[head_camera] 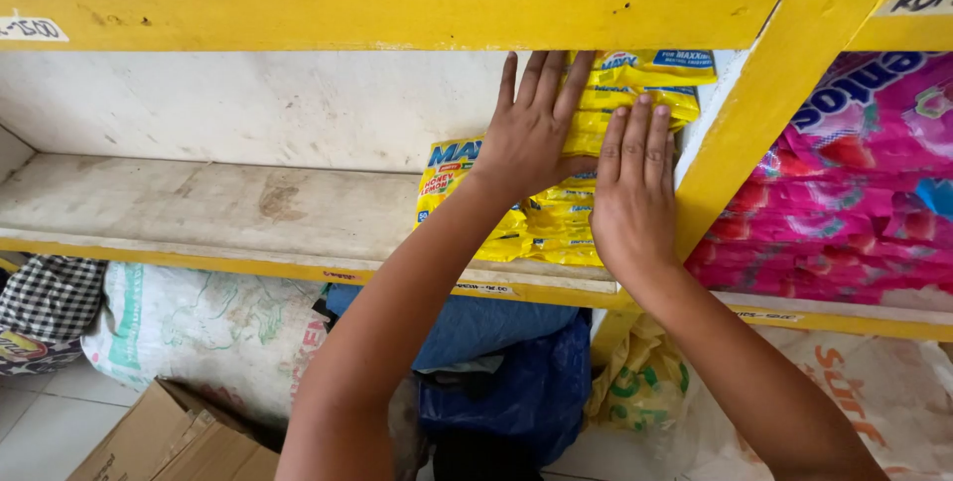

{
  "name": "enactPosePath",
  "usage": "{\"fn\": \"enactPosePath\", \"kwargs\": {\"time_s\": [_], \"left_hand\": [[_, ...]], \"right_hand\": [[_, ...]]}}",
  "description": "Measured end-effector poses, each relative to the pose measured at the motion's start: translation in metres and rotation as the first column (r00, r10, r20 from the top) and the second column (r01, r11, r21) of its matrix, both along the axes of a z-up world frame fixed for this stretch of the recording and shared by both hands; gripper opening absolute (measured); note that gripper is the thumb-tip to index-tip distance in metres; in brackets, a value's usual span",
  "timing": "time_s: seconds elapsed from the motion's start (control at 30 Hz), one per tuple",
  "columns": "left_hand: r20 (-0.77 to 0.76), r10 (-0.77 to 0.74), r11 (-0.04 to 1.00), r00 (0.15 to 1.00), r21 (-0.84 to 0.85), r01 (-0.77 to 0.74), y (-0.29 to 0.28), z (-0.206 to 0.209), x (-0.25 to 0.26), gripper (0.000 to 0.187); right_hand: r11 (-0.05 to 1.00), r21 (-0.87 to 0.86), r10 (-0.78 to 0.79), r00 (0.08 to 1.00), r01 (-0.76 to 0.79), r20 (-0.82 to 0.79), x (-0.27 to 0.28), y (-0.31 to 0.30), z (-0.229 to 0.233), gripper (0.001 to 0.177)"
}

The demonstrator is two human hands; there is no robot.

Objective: Restocking snack items from a cardboard box onto store shelves.

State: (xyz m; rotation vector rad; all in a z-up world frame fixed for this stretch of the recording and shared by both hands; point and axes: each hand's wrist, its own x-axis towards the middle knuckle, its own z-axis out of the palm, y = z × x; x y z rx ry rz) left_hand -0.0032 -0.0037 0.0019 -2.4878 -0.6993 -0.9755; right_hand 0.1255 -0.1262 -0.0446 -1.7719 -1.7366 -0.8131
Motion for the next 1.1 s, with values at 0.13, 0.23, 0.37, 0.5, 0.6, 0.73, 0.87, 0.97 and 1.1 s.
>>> {"fn": "enactPosePath", "kwargs": {"time_s": [0.13, 0.23, 0.37, 0.5, 0.6, 0.73, 0.87, 0.97, 1.1], "left_hand": [[-0.01, 0.003, 0.999, 1.0, -0.036, -0.003, -0.015, 0.009, -0.007, 0.12], [-0.02, 0.024, 0.999, 1.0, -0.023, -0.024, -0.026, 0.013, -0.011, 0.122], [-0.018, 0.009, 0.999, 1.0, -0.033, -0.01, -0.034, 0.014, -0.021, 0.124], [0.06, -0.086, 0.996, 0.994, -0.003, 0.087, -0.041, 0.012, -0.039, 0.121], [0.114, -0.125, 0.992, 0.986, -0.001, 0.126, -0.059, 0.012, -0.063, 0.113], [0.243, -0.127, 0.975, 0.962, -0.15, 0.167, -0.097, 0.001, -0.102, 0.107], [0.461, 0.041, 0.849, 0.886, -0.484, 0.213, -0.134, -0.011, -0.149, 0.097], [0.529, 0.183, 0.748, 0.829, -0.622, 0.232, -0.155, -0.027, -0.197, 0.089], [0.569, 0.433, 0.631, 0.699, -0.745, 0.216, -0.203, -0.049, -0.275, 0.078]], "right_hand": [[0.999, -0.021, -0.041, 0.998, 0.042, 0.049, -0.005, -0.012, 0.007, 0.071], [1.0, 0.0, -0.017, 1.0, 0.017, 0.023, -0.008, -0.017, 0.009, 0.072], [0.997, 0.02, 0.07, 0.994, -0.068, -0.079, -0.008, -0.02, 0.012, 0.071], [0.988, 0.041, 0.156, 0.98, -0.152, -0.125, -0.007, -0.03, 0.016, 0.069], [0.957, 0.121, 0.279, 0.95, -0.264, -0.137, -0.009, -0.042, 0.025, 0.064], [0.912, 0.171, 0.4, 0.898, -0.372, -0.185, -0.017, -0.048, 0.022, 0.061], [0.856, 0.207, 0.515, 0.818, -0.474, -0.256, -0.045, -0.054, 0.012, 0.06], [0.794, 0.2, 0.605, 0.721, -0.574, -0.337, -0.077, -0.059, 0.003, 0.058], [0.655, 0.173, 0.726, 0.551, -0.735, -0.412, -0.138, -0.067, -0.004, 0.056]]}}
